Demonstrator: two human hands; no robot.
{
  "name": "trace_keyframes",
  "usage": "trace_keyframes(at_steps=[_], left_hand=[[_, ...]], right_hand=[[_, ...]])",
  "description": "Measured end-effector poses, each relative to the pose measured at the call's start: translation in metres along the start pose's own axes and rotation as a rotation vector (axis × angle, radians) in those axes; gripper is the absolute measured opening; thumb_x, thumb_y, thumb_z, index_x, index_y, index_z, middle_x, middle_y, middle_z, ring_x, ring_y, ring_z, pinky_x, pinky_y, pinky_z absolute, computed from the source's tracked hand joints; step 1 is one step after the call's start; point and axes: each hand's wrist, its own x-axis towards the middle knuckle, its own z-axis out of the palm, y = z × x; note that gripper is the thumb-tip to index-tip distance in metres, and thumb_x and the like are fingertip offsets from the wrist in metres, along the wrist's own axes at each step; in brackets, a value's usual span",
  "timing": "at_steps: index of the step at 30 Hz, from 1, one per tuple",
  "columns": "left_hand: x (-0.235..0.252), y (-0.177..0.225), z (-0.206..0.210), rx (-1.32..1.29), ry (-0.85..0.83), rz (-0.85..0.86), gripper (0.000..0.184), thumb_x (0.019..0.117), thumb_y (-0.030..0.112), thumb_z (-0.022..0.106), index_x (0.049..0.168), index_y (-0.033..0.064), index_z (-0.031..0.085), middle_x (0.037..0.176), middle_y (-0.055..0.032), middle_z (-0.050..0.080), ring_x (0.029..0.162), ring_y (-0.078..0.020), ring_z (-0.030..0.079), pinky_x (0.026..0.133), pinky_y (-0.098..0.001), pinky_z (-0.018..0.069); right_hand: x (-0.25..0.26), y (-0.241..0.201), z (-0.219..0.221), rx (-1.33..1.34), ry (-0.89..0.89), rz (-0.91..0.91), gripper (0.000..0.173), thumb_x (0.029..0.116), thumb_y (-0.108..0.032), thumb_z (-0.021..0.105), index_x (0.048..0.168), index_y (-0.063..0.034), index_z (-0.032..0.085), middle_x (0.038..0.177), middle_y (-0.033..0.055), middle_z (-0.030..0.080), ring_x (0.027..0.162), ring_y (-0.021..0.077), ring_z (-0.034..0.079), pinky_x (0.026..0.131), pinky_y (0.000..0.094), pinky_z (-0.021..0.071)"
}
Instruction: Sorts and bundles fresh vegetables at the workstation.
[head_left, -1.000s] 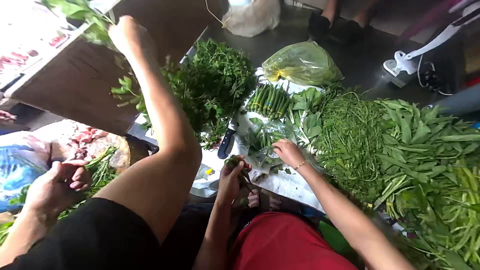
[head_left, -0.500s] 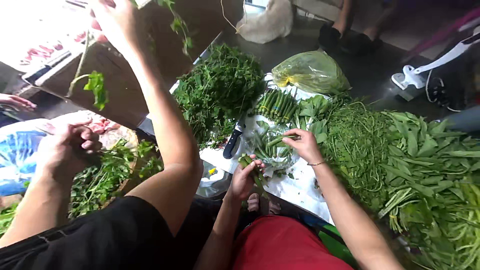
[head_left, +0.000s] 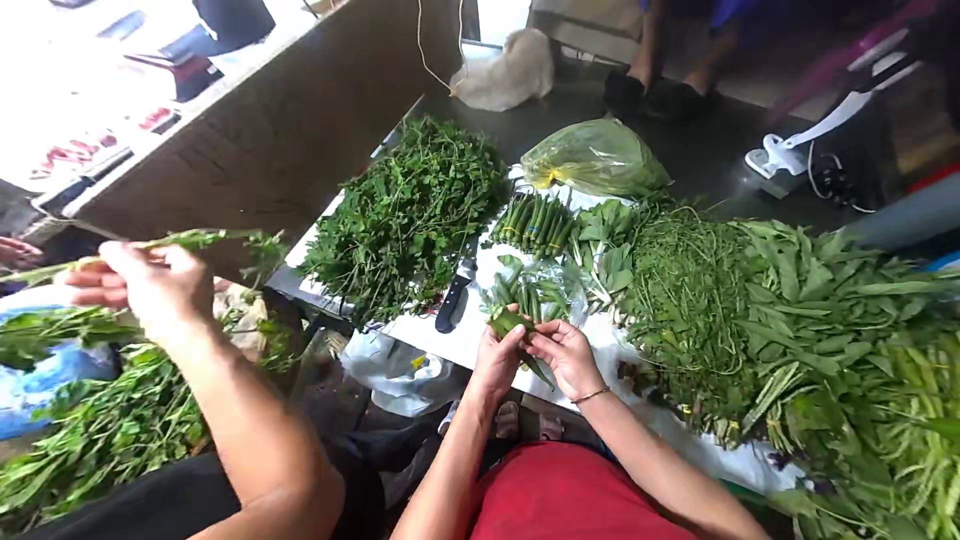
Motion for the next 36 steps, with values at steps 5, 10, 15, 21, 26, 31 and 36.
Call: trace_keyframes(at_steps=[5,10,15,21,26,31,36], left_hand=[[-0.002,-0.001,0.000,0.012,-0.013,0.034,0.035,0.0985,0.008,0.057,0.130,-0.0014,0.047,0.104,-0.0120,0.070,0.094,-0.0217,0.071,0.082,-0.0379,0.0606],[-0.007,0.000,-0.002,0.142,-0.020,0.034,0.034,0.0983,0.008,0.058,0.129,-0.0023,0.047,0.105,-0.0118,0.070,0.094,-0.0205,0.070,0.082,-0.0365,0.0606],[-0.010,-0.001,-0.003,0.222,-0.003,0.067,0.031,0.0957,0.002,0.059,0.125,-0.0049,0.051,0.103,-0.0105,0.071,0.095,-0.0177,0.070,0.088,-0.0361,0.0593],[-0.014,-0.006,-0.007,0.271,0.032,0.052,0.031,0.0968,0.002,0.059,0.125,-0.0053,0.051,0.102,-0.0107,0.071,0.093,-0.0174,0.070,0.087,-0.0351,0.0594],[-0.015,-0.010,-0.012,0.304,0.053,0.050,0.026,0.0955,0.001,0.060,0.120,-0.0039,0.054,0.098,-0.0096,0.071,0.089,-0.0165,0.070,0.083,-0.0343,0.0600],[-0.018,-0.006,-0.020,0.208,0.034,0.051,0.015,0.0956,0.001,0.055,0.111,-0.0003,0.057,0.098,-0.0114,0.072,0.095,-0.0236,0.072,0.091,-0.0442,0.0589],[-0.016,0.007,-0.028,0.157,0.004,0.031,0.016,0.0926,0.006,0.061,0.108,0.0083,0.057,0.090,-0.0037,0.070,0.088,-0.0203,0.070,0.093,-0.0477,0.0578]], right_hand=[[-0.004,0.002,0.000,-0.113,-0.041,0.003,0.014,0.0909,0.009,0.067,0.103,0.0093,0.061,0.092,0.0146,0.069,0.076,0.0202,0.072,0.072,0.0345,0.0646],[0.002,0.001,-0.011,-0.365,-0.173,-0.017,0.013,0.0948,0.000,0.066,0.106,0.0080,0.065,0.097,0.0142,0.072,0.076,0.0183,0.073,0.066,0.0329,0.0643],[0.007,-0.005,-0.021,-0.739,-0.280,-0.156,0.020,0.0986,-0.010,0.062,0.111,0.0030,0.072,0.104,0.0111,0.073,0.088,0.0103,0.070,0.081,0.0272,0.0589],[0.008,-0.001,-0.027,-1.106,-0.361,-0.431,0.028,0.1007,-0.009,0.051,0.114,0.0003,0.074,0.113,0.0149,0.074,0.111,0.0254,0.070,0.103,0.0418,0.0513],[0.009,0.003,-0.028,-1.181,-0.453,-0.461,0.029,0.1012,-0.008,0.050,0.114,0.0030,0.073,0.112,0.0180,0.074,0.112,0.0303,0.069,0.105,0.0437,0.0502],[0.019,-0.018,-0.051,-1.165,-0.517,-0.379,0.030,0.1044,-0.020,0.055,0.118,-0.0010,0.074,0.114,0.0164,0.073,0.108,0.0277,0.070,0.101,0.0450,0.0539],[0.007,-0.069,-0.125,-1.579,-0.383,0.056,0.029,0.1061,-0.014,0.050,0.116,0.0030,0.071,0.117,0.0244,0.069,0.115,0.0395,0.065,0.104,0.0568,0.0473]])
